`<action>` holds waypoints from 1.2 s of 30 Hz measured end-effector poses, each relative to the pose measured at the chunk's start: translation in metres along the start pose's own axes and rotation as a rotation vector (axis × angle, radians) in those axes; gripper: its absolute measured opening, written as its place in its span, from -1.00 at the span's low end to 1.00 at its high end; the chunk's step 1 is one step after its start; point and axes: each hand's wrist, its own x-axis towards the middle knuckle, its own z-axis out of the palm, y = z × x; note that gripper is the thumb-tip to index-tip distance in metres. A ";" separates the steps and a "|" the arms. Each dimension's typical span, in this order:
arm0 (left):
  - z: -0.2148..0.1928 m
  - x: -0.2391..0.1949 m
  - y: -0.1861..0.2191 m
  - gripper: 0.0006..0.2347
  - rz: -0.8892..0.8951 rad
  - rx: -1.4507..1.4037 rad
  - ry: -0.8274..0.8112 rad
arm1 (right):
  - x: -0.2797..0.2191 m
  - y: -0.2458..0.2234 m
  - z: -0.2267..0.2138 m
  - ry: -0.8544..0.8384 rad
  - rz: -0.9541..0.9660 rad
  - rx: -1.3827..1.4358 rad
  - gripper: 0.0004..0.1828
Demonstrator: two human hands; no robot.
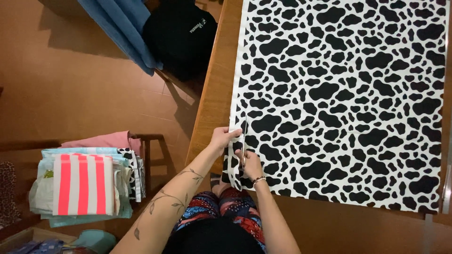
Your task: The person cuts a piece of black and white cow-print fabric on a wooden table using scissors. They trim the edges of the fabric, making several cuts along the sides.
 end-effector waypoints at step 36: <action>-0.007 0.004 -0.006 -0.66 -0.038 -0.013 -0.047 | 0.048 0.030 0.012 0.034 -0.005 0.011 -0.24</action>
